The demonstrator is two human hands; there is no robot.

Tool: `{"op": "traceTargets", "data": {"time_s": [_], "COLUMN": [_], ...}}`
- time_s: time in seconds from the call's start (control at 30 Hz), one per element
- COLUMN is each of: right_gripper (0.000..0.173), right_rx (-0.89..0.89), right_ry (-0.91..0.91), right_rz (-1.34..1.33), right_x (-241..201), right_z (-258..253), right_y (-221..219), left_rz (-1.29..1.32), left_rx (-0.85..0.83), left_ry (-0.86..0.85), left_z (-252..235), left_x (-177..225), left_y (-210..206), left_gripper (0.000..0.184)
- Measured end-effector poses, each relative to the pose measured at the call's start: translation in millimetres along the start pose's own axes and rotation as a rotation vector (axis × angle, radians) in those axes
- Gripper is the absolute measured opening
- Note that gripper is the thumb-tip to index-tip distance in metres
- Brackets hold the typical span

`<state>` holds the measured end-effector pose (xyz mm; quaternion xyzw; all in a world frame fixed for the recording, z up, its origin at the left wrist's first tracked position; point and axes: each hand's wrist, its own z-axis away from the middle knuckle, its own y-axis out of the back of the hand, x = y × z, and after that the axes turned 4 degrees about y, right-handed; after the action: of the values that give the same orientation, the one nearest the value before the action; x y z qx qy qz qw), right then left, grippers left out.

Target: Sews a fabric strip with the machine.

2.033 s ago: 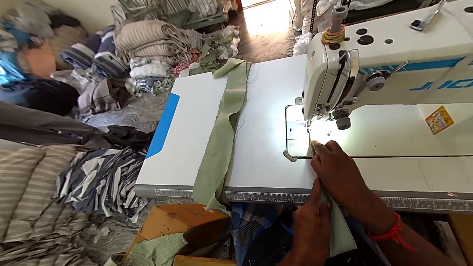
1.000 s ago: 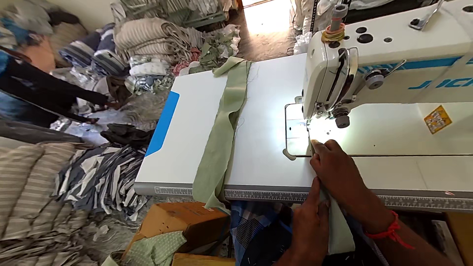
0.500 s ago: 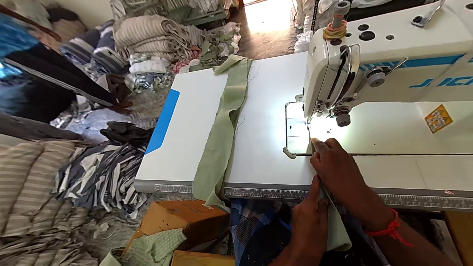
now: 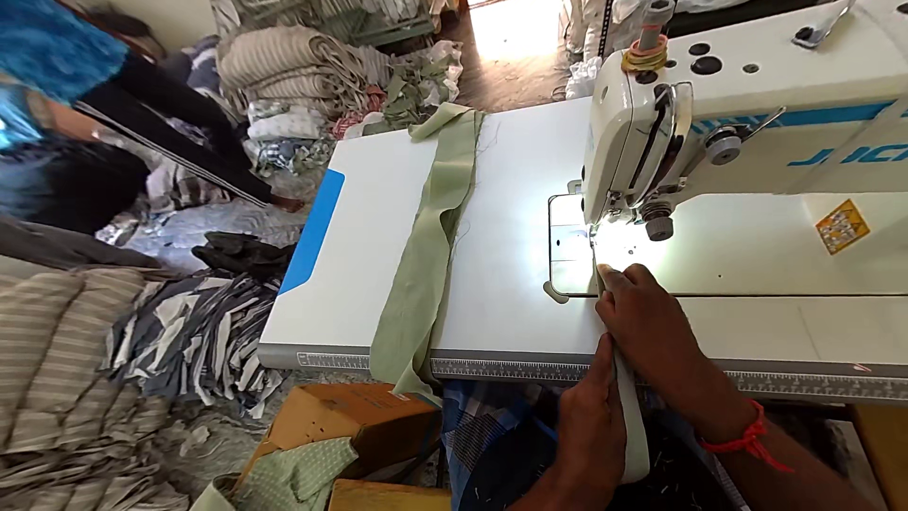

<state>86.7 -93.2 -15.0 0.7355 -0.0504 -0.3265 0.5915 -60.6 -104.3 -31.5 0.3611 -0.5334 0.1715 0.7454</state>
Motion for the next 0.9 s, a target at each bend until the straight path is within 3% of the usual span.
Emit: {"op": "traceTargets", "data": {"time_s": [0.9], "right_gripper": [0.04], "right_rx": [-0.008], "right_ry": [-0.005], "right_rz": [0.0], "right_x": [-2.1], "right_z": [2.9], "right_y": [1.5], "left_rz": [0.114], "left_rx": [-0.057], "left_ry": [0.046], "left_z": [0.6], "left_x": [-0.8], "left_y": [-1.8], "left_gripper": [0.05]}}
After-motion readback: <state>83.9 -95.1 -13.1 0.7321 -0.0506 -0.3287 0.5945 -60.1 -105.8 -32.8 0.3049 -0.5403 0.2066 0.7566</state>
